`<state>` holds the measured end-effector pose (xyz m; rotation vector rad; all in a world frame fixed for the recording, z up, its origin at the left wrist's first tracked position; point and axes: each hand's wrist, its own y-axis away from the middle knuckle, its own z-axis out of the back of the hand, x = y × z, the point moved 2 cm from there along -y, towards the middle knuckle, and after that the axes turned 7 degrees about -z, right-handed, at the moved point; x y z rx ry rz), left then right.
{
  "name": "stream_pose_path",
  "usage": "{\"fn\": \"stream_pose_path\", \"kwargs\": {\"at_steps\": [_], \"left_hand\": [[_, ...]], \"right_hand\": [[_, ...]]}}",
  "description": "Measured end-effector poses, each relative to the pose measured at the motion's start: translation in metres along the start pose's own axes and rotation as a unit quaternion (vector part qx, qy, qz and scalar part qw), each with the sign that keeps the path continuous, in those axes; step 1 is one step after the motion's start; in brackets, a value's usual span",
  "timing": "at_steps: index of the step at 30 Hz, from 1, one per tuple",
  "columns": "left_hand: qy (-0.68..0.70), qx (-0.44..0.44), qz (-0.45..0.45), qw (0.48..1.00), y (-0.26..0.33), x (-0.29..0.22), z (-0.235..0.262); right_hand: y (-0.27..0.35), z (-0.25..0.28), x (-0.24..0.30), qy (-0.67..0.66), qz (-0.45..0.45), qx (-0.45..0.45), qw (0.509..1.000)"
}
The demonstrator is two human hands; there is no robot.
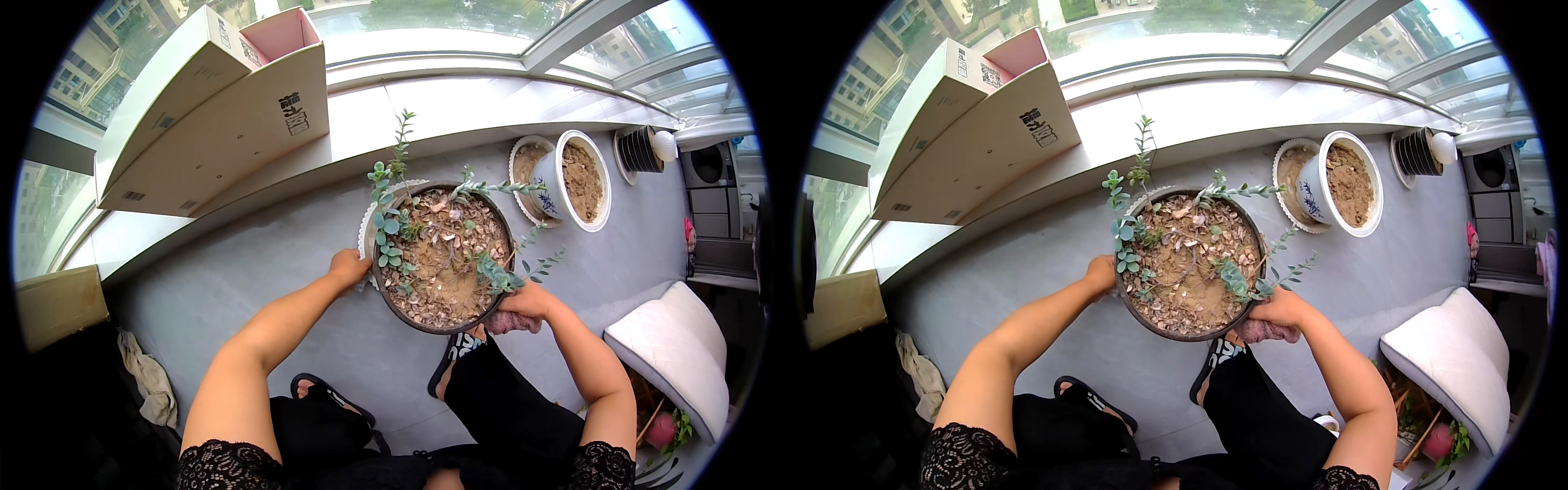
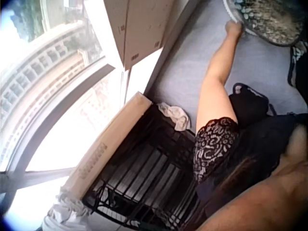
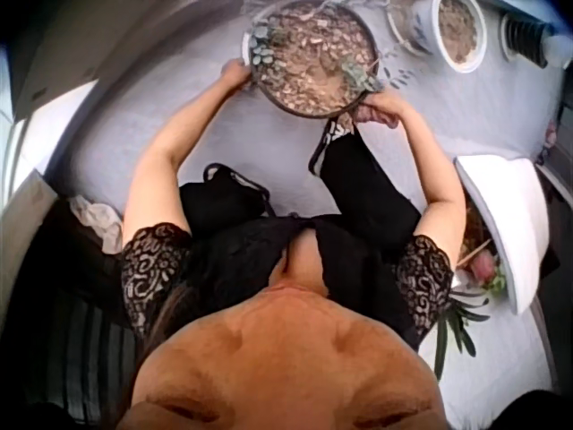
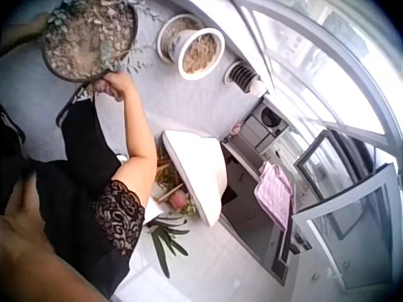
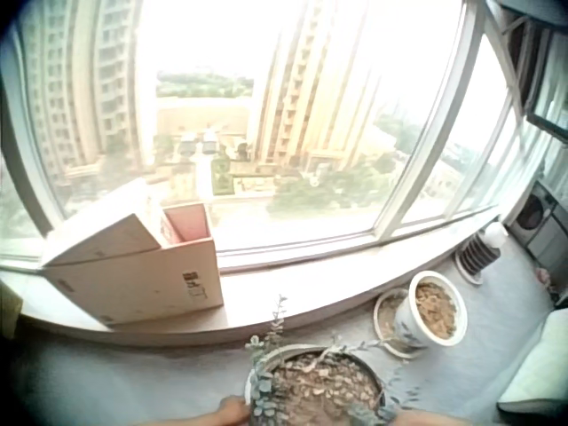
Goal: The person cleans a window sill and glass using a cloth. They move a cardboard box containing electronics and a battery to the floor, then wipe the sill and glass. They also handle a small pink box and a plastic bag before continuing to clean the area.
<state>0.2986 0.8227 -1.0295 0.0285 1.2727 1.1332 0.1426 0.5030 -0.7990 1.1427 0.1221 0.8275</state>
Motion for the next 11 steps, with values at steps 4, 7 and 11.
{"fn": "stream_pose_path", "kwargs": {"at_steps": [4,7,11], "left_hand": [[0.007,-0.014,0.009,1.000,0.007,0.011,-0.004],[0.236,-0.025,0.008,0.971,0.024,0.065,-0.027],[0.476,-0.018,0.094,0.874,0.089,0.190,-0.068]], "right_hand": [[-0.018,0.000,0.011,0.143,-0.029,0.031,0.989],[-0.007,-0.010,0.017,0.128,0.069,-0.020,0.989],[-0.005,-0.037,0.031,0.145,0.086,0.016,0.986]]}}
